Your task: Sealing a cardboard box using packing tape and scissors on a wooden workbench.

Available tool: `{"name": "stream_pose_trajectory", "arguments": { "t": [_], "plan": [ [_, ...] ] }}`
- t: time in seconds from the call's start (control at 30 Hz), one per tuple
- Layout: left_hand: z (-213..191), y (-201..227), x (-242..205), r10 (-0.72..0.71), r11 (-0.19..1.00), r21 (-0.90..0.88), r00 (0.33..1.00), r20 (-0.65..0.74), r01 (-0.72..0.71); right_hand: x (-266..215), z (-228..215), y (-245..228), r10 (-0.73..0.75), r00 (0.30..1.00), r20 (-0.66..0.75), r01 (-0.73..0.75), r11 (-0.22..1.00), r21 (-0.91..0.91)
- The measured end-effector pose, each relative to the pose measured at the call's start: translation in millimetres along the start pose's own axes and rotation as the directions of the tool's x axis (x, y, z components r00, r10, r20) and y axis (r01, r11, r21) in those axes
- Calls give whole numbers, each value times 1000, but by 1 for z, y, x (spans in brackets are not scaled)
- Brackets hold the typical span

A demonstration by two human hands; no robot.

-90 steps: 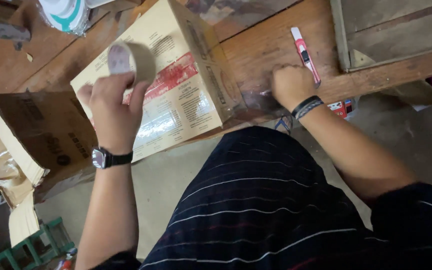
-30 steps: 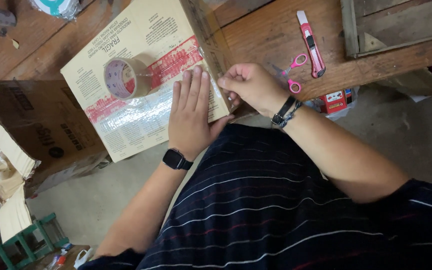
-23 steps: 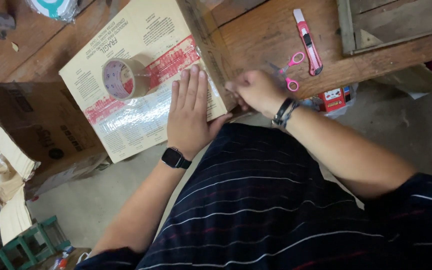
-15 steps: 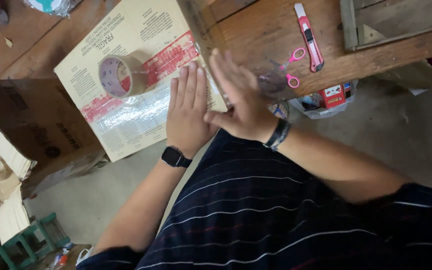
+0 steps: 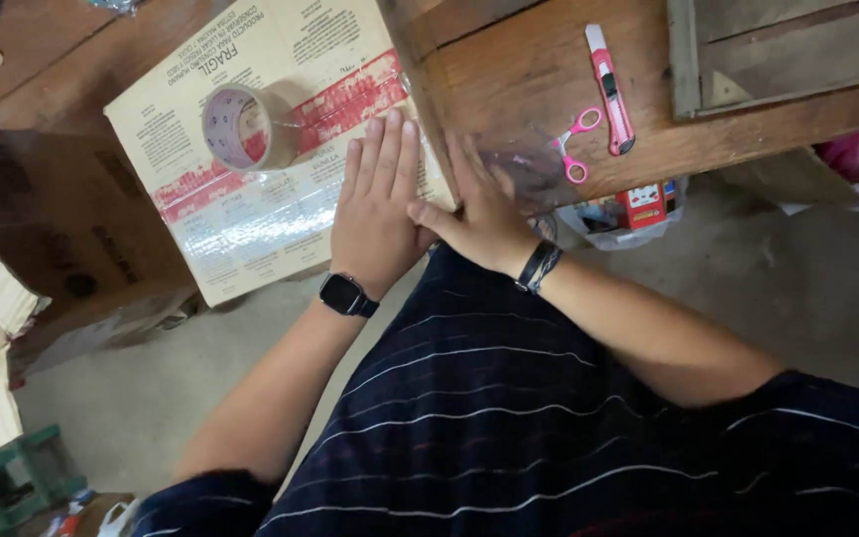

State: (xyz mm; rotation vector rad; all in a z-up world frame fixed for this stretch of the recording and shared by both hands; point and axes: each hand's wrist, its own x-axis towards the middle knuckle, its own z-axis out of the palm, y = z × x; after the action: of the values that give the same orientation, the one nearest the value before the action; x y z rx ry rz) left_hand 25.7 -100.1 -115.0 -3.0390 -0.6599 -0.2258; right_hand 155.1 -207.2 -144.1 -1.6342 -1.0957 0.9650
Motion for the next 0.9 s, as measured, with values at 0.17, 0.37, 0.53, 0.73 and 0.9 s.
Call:
{"name": "stream_pose_trajectory", "arguments": {
  "t": [0.17,0.37,0.53,0.73,0.9],
  "plan": [
    [-16,-5,6,24,999,-34,999,41,-23,-9,-8,-7,94,994,54,-84,982,-167],
    [-6,-27,-16,57,983,-171,995,-78,-70,7,-2,-12,-403,911,-82,331,837,-437],
    [-13,-75,-87,-17,993,-114,987,-159,-1,10,0,-2,-485,870,-83,399,795,-457],
    [-41,-144,-174,-373,927,-97,910,-181,361,1,3,7,-435,897,-82,370,837,-403],
    [-44,-149,-176,-587,786,-358,792,-171,505,0,4,-8,-368,928,-58,319,866,-385]
  ]
}}
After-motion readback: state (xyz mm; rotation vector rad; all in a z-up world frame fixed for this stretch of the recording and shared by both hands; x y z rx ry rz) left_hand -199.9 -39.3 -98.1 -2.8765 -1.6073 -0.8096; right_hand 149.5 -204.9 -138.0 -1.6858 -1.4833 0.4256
